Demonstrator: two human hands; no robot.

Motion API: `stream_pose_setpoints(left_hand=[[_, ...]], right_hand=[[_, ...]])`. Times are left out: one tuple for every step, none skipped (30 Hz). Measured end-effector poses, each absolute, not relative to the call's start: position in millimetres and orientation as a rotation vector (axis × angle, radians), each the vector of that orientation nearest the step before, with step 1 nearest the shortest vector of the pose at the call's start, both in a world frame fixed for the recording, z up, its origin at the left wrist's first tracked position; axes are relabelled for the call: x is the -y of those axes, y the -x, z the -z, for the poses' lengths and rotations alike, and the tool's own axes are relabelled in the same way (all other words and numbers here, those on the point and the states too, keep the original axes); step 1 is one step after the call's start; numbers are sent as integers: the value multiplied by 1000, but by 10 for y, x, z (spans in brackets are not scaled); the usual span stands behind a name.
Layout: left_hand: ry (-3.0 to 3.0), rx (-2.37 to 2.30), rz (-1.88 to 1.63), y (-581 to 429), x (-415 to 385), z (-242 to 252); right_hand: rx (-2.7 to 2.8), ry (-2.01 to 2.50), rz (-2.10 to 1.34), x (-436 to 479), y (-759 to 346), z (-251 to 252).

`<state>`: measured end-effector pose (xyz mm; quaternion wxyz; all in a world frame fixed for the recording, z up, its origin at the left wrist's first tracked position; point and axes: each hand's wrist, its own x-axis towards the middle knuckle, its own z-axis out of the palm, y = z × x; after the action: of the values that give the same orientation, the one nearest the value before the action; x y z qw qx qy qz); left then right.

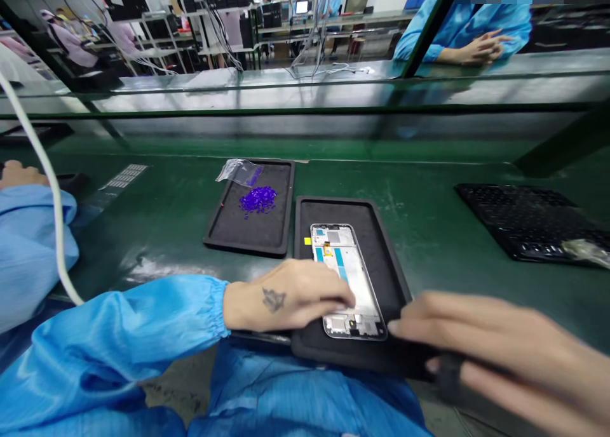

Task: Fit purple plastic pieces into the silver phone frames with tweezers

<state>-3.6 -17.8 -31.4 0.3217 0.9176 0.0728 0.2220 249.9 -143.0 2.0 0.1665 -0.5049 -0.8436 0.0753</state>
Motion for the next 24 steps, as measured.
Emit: stream_pose_setpoints(left_hand=[[-2280, -315, -639, 8, 134, 299], [-2148, -435, -679, -26, 80, 290], [-2018, -538, -707, -62, 19, 286], [-1895, -612, -722, -98, -46, 289], [-1782, -659, -728, -128, -108, 297], [-1679, -686, -736, -151, -165, 306], [-1590, -701, -740, -166, -212, 314], [-1520, -716, -740, -171, -248, 320], [-1466, -732, -739, -169, -273, 323], [-1424, -746, -734, -163, -289, 322], [-1389, -758, -730, -154, -296, 320], [-1363, -768, -725, -144, -300, 316], [-1342, -774, -722, -136, -301, 314], [-1324, -779, -720, -129, -302, 313], [-1309, -783, -718, -125, -304, 313], [-1299, -787, -716, -123, -306, 316], [-1293, -789, -716, -121, -309, 319], [-1289, -790, -716, -121, -312, 323], [-1288, -791, -717, -121, -315, 327], [-1288, -790, -717, -121, -316, 330], [-1287, -790, -718, -122, -317, 333], [-1285, -789, -720, -122, -318, 335], [-1282, -789, -722, -122, -318, 336], [-1282, -788, -722, -121, -318, 338]], right_hand=[[2326, 1298, -386, 1279, -2501, -179], [2225, 1230, -454, 1112, -2500, -325], [2118, 1212, -456, 938, -2490, -444], [2003, 1254, -442, 764, -2467, -529], [1888, 1315, -457, 600, -2430, -576], [1746, 1306, -527, 452, -2382, -586], [1578, 1250, -628, 324, -2329, -565], [1473, 1215, -753, 218, -2276, -521], [1394, 1183, -858, 135, -2231, -463], [1343, 1166, -954, 72, -2197, -399], [1323, 1170, -1034, 27, -2176, -337], [1309, 1178, -1096, -3, -2168, -282], [1299, 1188, -1150, -20, -2171, -237], [1291, 1195, -1196, -28, -2180, -204], [1286, 1198, -1232, -29, -2192, -180], [1283, 1198, -1252, -26, -2203, -166], [1284, 1196, -1256, -21, -2212, -157], [1288, 1192, -1242, -15, -2216, -152], [1293, 1190, -1219, -10, -2216, -149], [1295, 1187, -1195, -7, -2213, -144], [1294, 1182, -1177, -5, -2208, -138], [1290, 1178, -1166, -5, -2202, -131], [1283, 1175, -1160, -7, -2197, -123], [1277, 1173, -1162, -10, -2194, -114]])
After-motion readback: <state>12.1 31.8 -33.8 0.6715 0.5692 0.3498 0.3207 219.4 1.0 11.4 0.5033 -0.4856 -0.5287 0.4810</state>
